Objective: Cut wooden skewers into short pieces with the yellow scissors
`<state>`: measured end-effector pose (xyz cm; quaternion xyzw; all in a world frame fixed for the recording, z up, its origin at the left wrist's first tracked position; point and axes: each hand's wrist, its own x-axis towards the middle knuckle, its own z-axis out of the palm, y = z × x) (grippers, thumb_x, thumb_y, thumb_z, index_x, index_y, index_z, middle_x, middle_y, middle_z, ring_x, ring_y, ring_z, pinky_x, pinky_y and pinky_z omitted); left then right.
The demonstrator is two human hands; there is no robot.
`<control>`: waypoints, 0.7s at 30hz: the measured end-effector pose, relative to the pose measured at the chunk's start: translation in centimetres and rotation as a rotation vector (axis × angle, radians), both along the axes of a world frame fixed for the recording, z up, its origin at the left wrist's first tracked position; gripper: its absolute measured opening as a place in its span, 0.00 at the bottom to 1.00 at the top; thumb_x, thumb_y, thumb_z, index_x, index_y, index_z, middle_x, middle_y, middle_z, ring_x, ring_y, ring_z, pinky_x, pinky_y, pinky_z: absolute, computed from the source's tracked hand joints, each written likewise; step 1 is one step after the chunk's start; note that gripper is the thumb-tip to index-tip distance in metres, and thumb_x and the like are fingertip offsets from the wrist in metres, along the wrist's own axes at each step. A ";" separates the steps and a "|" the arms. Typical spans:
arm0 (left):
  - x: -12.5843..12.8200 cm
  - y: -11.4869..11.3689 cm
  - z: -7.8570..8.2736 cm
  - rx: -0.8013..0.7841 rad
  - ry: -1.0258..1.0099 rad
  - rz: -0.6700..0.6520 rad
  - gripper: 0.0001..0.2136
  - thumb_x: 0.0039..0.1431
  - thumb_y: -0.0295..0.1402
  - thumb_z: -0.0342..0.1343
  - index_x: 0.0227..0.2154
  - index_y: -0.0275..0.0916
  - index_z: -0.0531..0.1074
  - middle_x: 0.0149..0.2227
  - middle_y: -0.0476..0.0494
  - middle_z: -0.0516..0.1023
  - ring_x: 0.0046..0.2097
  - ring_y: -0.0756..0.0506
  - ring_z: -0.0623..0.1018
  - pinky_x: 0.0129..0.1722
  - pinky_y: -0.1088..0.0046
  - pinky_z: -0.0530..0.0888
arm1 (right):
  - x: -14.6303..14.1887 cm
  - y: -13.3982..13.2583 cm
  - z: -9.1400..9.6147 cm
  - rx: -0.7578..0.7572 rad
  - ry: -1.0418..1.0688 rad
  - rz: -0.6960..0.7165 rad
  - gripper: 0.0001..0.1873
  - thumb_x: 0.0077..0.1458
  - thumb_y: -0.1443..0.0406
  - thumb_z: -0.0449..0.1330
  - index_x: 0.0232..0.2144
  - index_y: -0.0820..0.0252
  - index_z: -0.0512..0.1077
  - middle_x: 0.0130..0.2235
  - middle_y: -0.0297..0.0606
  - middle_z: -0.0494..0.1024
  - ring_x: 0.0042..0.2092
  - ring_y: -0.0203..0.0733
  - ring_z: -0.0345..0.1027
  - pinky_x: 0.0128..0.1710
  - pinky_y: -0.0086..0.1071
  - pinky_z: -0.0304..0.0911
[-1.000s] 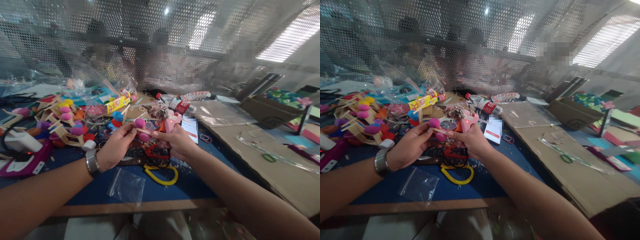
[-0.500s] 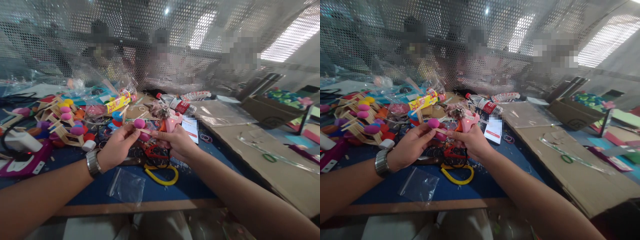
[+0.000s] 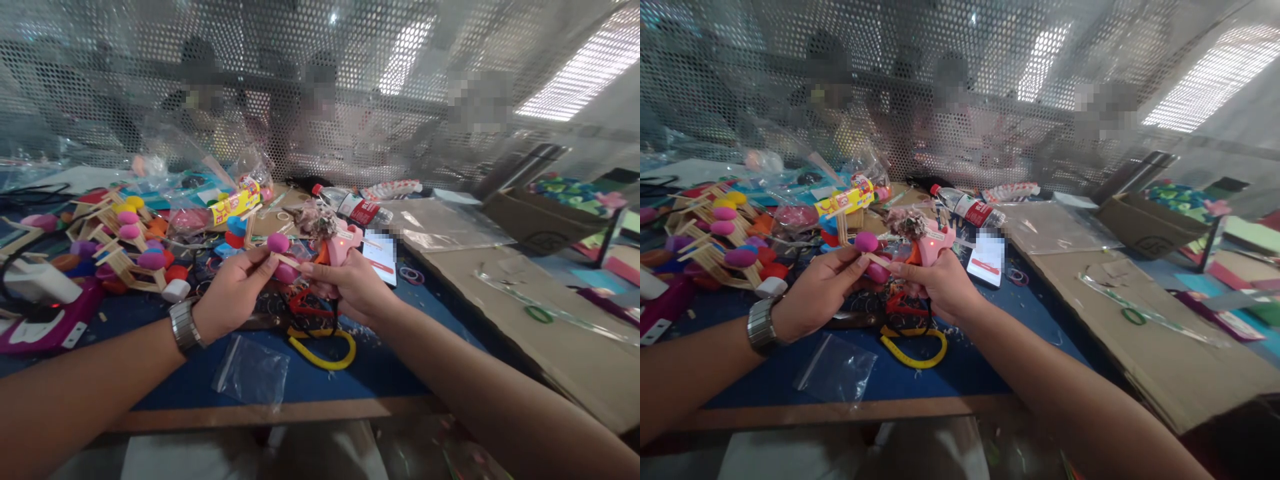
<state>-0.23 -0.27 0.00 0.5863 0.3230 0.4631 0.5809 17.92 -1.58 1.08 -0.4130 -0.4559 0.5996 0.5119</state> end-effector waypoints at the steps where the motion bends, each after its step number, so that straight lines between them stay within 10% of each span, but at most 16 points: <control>1: 0.0 0.0 0.0 -0.002 -0.002 0.003 0.15 0.57 0.45 0.63 0.38 0.37 0.81 0.35 0.43 0.82 0.38 0.45 0.79 0.39 0.69 0.80 | 0.0 0.0 0.0 0.000 -0.003 -0.001 0.21 0.34 0.59 0.76 0.19 0.61 0.68 0.16 0.27 0.67 0.16 0.25 0.50 0.16 0.26 0.45; 21: 0.0 -0.2 0.1 -0.106 -0.126 -0.034 0.16 0.55 0.44 0.65 0.39 0.37 0.80 0.36 0.43 0.81 0.37 0.45 0.79 0.39 0.67 0.80 | 0.0 0.1 0.3 -0.030 0.021 0.021 0.21 0.34 0.60 0.76 0.19 0.61 0.67 0.15 0.25 0.64 0.16 0.25 0.49 0.16 0.25 0.45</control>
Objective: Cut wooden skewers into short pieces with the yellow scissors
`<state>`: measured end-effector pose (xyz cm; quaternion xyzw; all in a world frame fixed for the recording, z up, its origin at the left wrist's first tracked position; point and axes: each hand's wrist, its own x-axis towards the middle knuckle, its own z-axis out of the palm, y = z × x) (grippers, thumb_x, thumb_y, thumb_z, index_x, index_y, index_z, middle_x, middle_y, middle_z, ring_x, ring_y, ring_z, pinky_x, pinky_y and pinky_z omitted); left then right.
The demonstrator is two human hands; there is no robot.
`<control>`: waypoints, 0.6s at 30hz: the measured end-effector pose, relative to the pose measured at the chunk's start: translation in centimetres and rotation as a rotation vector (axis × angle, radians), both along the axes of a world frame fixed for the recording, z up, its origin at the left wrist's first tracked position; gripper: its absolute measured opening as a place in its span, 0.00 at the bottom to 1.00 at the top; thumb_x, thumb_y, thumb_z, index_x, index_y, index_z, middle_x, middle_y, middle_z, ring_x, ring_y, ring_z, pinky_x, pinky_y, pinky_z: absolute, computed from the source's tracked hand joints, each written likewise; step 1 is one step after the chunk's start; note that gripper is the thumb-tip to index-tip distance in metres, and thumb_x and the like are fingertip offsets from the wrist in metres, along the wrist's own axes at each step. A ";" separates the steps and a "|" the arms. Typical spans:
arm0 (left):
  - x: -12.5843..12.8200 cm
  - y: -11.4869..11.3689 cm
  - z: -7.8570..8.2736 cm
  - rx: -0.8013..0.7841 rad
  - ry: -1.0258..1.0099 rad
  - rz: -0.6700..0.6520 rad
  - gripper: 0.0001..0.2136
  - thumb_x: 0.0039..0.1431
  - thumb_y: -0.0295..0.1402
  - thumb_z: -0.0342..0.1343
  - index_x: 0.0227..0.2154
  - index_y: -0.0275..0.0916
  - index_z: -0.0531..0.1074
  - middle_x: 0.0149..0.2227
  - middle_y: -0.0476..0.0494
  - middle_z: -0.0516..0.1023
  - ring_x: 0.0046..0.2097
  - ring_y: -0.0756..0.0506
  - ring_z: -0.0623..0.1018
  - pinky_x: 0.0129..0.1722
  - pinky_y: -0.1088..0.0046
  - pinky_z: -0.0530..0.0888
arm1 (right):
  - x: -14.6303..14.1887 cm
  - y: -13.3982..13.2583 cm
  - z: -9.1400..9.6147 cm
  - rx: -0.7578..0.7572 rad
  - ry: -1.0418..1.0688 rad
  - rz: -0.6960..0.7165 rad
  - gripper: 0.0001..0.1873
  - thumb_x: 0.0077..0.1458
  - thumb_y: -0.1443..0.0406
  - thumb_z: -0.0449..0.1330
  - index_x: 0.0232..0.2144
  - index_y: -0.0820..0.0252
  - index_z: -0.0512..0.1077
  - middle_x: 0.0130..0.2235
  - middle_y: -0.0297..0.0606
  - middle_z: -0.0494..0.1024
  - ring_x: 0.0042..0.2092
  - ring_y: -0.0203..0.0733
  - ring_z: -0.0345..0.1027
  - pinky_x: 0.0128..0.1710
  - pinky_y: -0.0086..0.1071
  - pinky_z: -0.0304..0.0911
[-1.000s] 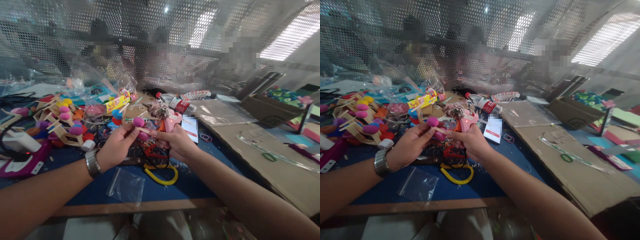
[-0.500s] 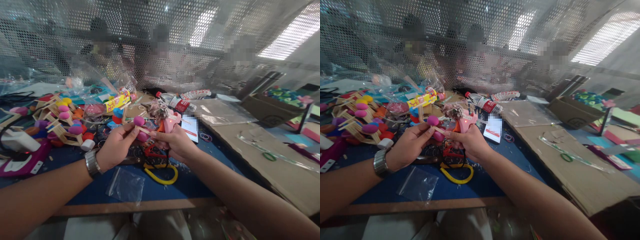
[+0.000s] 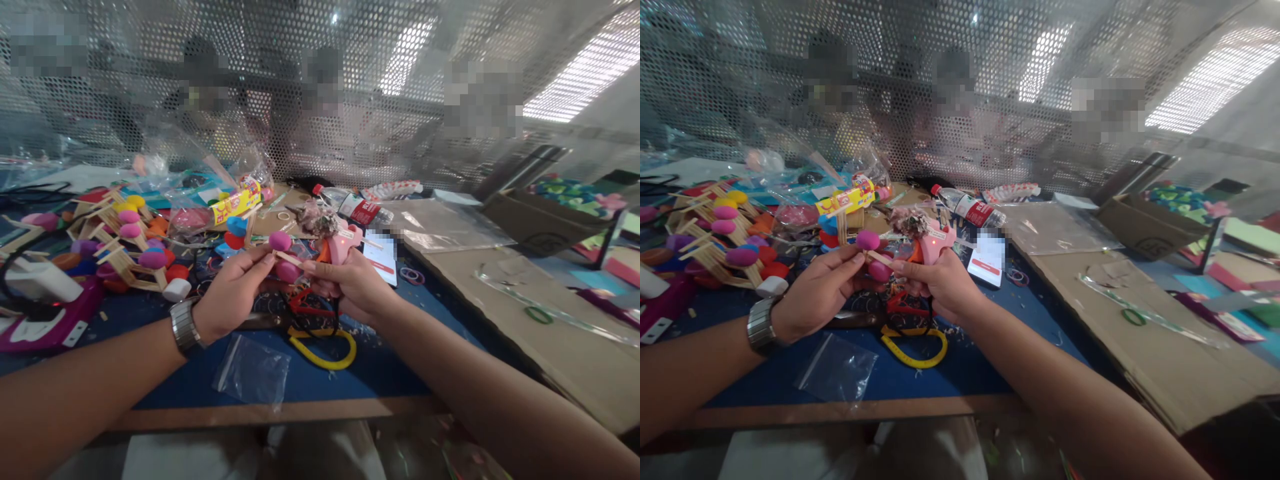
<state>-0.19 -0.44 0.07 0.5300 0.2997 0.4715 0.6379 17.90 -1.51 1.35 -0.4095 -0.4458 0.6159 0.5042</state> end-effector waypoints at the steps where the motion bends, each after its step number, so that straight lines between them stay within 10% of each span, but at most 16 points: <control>1: 0.0 0.0 0.0 -0.017 -0.024 -0.008 0.16 0.55 0.44 0.65 0.39 0.37 0.79 0.36 0.44 0.81 0.36 0.45 0.78 0.38 0.67 0.80 | 0.0 0.0 0.0 -0.004 0.002 0.002 0.21 0.34 0.60 0.76 0.19 0.61 0.68 0.15 0.26 0.65 0.16 0.24 0.49 0.16 0.25 0.45; 18: 0.0 -0.2 -0.1 -0.069 -0.101 -0.036 0.14 0.56 0.42 0.65 0.41 0.39 0.74 0.34 0.48 0.77 0.35 0.48 0.76 0.35 0.70 0.79 | 0.2 0.2 -0.2 -0.013 0.005 -0.017 0.21 0.33 0.61 0.77 0.18 0.61 0.67 0.14 0.27 0.67 0.15 0.24 0.51 0.15 0.24 0.45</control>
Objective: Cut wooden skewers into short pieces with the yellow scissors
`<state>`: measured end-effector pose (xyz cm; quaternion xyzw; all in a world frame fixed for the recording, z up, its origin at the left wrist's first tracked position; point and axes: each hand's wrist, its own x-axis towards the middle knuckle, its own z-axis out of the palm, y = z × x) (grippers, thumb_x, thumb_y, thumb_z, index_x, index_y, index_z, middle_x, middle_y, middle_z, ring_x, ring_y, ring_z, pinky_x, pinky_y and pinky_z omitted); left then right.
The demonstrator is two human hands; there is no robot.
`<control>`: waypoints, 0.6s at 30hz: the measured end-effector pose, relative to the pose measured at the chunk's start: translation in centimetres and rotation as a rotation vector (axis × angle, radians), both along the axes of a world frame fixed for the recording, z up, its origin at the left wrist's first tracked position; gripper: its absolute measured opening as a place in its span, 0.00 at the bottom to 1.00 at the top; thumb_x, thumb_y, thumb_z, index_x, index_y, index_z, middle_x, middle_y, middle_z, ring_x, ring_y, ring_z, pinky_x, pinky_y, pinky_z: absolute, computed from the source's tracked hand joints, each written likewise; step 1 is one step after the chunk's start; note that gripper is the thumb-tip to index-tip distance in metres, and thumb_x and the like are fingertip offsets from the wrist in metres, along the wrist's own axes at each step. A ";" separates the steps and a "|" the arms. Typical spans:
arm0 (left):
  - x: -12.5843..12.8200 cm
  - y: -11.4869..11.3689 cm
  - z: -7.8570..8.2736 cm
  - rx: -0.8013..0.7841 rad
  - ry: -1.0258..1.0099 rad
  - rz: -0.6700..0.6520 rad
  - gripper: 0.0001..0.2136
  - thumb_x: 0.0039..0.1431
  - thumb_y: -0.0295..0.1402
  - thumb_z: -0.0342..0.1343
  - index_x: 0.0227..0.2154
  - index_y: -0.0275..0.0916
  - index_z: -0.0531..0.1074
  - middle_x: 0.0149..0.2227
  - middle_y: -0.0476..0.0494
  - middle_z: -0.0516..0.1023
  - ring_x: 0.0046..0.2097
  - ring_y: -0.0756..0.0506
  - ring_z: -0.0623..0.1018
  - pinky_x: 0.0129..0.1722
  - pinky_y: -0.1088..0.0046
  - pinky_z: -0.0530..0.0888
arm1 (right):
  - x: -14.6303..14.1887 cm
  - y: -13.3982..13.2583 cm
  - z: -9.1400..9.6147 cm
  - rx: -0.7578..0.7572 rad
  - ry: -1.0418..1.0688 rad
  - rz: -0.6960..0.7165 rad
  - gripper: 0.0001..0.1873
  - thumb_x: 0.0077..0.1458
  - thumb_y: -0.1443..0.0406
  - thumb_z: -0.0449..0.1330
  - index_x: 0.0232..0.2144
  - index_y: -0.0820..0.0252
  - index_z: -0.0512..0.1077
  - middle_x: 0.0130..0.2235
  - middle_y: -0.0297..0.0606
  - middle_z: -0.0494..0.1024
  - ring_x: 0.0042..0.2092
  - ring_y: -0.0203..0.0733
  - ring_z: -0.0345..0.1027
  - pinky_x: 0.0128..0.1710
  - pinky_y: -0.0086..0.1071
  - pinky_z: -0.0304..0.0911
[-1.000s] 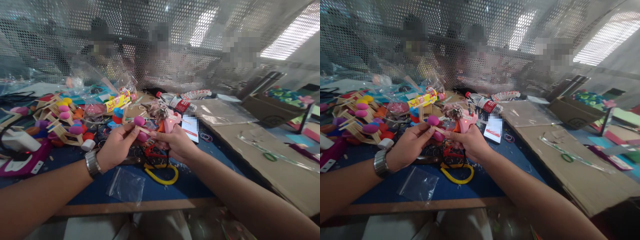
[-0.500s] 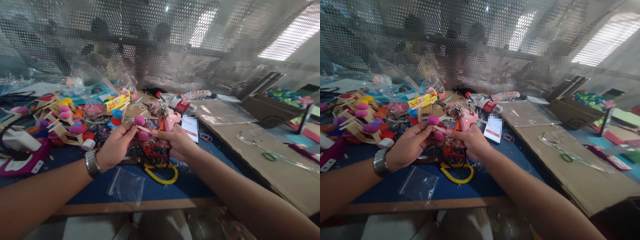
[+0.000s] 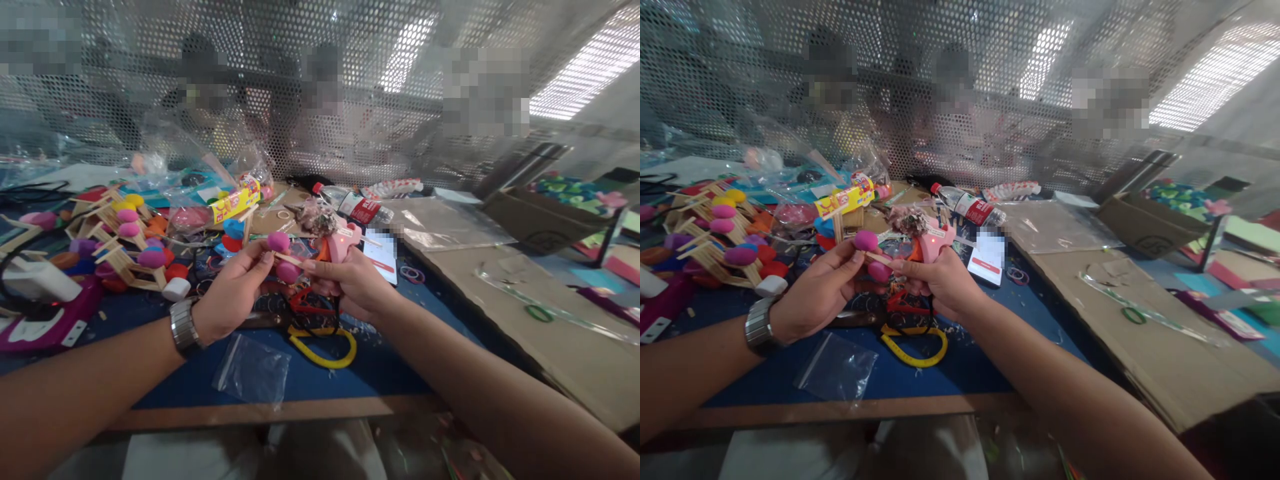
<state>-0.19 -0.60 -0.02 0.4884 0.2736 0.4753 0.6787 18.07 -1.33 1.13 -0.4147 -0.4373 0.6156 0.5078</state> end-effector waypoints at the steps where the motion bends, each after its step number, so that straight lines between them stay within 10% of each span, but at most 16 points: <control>1: 0.0 0.0 0.0 0.000 0.000 -0.004 0.14 0.57 0.42 0.65 0.40 0.39 0.74 0.34 0.48 0.77 0.35 0.48 0.76 0.35 0.70 0.79 | 0.0 0.0 0.0 0.000 -0.001 0.000 0.21 0.33 0.61 0.76 0.18 0.61 0.67 0.14 0.26 0.67 0.15 0.24 0.50 0.15 0.24 0.44; 18: 0.2 0.2 0.2 0.030 0.105 0.080 0.16 0.51 0.45 0.67 0.34 0.36 0.79 0.33 0.46 0.80 0.36 0.47 0.77 0.37 0.70 0.80 | -0.2 0.0 -0.2 0.013 0.006 0.007 0.21 0.32 0.61 0.77 0.19 0.62 0.67 0.15 0.26 0.66 0.16 0.25 0.50 0.15 0.24 0.44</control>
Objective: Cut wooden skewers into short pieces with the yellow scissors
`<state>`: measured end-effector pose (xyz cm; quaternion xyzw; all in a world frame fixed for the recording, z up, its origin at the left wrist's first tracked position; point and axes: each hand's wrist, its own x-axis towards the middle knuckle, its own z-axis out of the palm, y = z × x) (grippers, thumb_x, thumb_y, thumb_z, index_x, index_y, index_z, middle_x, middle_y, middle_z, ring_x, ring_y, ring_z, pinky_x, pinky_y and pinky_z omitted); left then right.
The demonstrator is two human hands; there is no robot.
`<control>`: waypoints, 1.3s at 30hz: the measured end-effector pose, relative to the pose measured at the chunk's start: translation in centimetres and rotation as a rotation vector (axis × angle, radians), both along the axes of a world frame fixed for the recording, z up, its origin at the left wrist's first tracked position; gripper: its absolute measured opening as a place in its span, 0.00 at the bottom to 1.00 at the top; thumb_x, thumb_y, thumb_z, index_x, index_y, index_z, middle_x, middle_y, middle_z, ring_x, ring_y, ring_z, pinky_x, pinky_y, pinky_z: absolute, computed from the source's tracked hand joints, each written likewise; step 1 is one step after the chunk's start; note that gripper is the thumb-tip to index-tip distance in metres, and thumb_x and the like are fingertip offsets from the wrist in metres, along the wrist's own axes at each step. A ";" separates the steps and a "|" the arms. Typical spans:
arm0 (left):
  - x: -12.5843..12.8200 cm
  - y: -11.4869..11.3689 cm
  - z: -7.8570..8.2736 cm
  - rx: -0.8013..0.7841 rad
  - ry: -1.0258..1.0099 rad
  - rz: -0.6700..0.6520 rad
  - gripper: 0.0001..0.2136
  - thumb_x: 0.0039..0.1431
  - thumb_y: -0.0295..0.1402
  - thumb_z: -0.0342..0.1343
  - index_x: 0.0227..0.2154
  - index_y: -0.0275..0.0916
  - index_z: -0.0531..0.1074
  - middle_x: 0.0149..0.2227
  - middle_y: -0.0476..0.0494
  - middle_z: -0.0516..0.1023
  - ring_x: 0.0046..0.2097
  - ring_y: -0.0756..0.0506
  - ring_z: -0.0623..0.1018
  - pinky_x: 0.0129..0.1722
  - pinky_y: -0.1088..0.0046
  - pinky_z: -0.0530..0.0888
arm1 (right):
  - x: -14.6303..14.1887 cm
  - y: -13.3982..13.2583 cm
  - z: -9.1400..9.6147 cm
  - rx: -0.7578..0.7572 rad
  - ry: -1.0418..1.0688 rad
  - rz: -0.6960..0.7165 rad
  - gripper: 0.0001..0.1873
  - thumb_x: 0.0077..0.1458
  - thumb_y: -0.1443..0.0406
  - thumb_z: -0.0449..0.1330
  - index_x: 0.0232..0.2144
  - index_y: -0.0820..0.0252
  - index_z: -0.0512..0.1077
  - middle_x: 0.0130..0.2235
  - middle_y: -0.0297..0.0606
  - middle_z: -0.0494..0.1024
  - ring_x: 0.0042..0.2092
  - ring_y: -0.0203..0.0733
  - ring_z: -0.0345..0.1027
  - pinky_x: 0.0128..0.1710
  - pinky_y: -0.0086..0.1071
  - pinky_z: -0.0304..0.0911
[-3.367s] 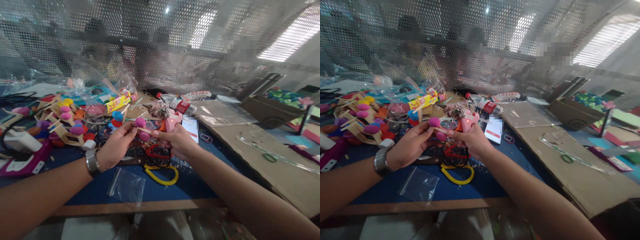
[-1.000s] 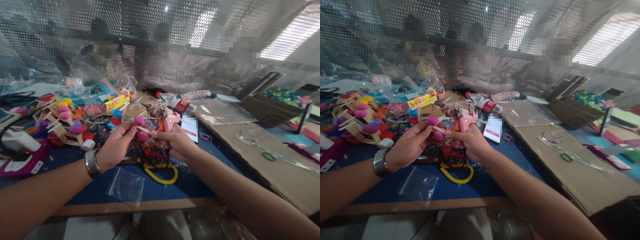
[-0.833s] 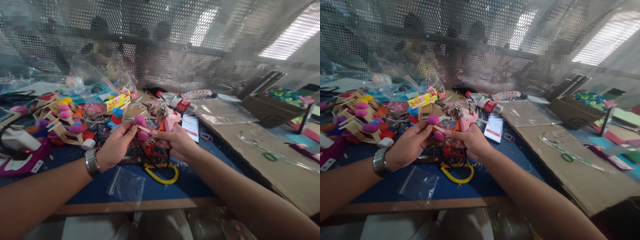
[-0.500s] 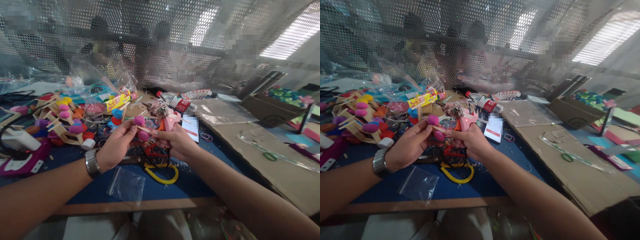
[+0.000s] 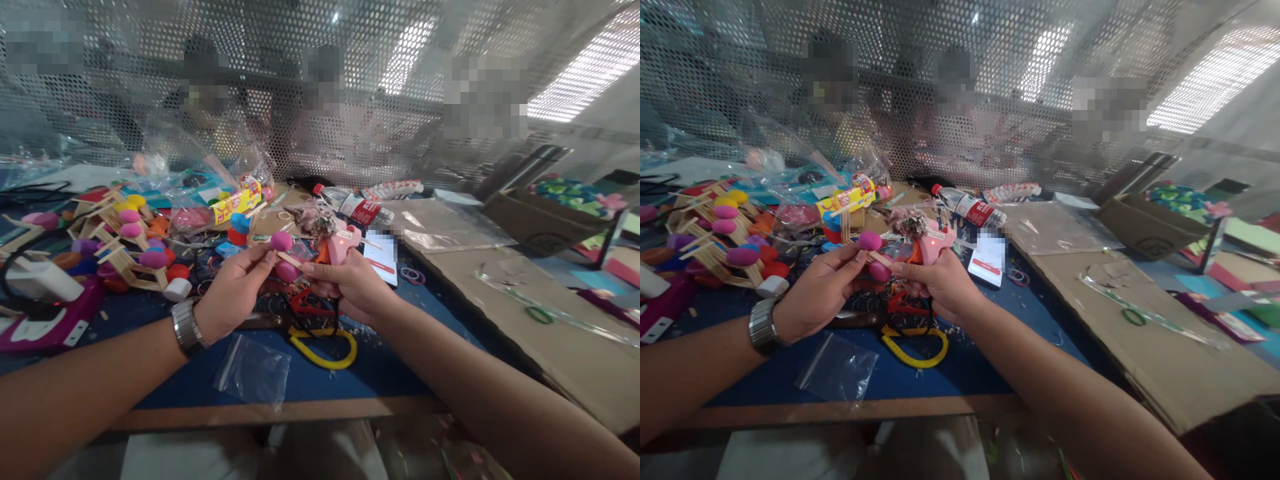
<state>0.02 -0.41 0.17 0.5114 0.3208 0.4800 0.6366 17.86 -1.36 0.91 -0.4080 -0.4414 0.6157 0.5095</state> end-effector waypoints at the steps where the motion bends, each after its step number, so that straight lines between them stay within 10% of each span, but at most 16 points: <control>1: 0.0 0.0 0.0 -0.002 0.005 0.005 0.17 0.51 0.46 0.68 0.33 0.36 0.79 0.33 0.45 0.80 0.35 0.47 0.77 0.36 0.71 0.80 | 0.0 0.0 0.0 0.000 -0.004 0.004 0.21 0.33 0.61 0.77 0.19 0.62 0.67 0.15 0.26 0.66 0.16 0.25 0.50 0.15 0.24 0.44; 29: -0.3 0.0 -0.3 0.070 0.128 -0.066 0.12 0.51 0.31 0.65 0.39 0.37 0.73 0.35 0.48 0.75 0.34 0.50 0.71 0.37 0.73 0.69 | 0.0 0.0 -0.2 0.053 -0.069 -0.038 0.25 0.34 0.49 0.75 0.19 0.60 0.70 0.12 0.24 0.61 0.16 0.28 0.49 0.18 0.27 0.45; 39: -0.4 -0.3 1.0 -0.029 -0.043 -0.281 0.15 0.41 0.28 0.55 0.35 0.38 0.77 0.27 0.49 0.65 0.28 0.50 0.60 0.29 0.73 0.61 | 0.1 0.8 -1.0 0.052 0.038 -0.130 0.23 0.38 0.55 0.75 0.17 0.59 0.65 0.15 0.27 0.64 0.18 0.27 0.52 0.18 0.27 0.44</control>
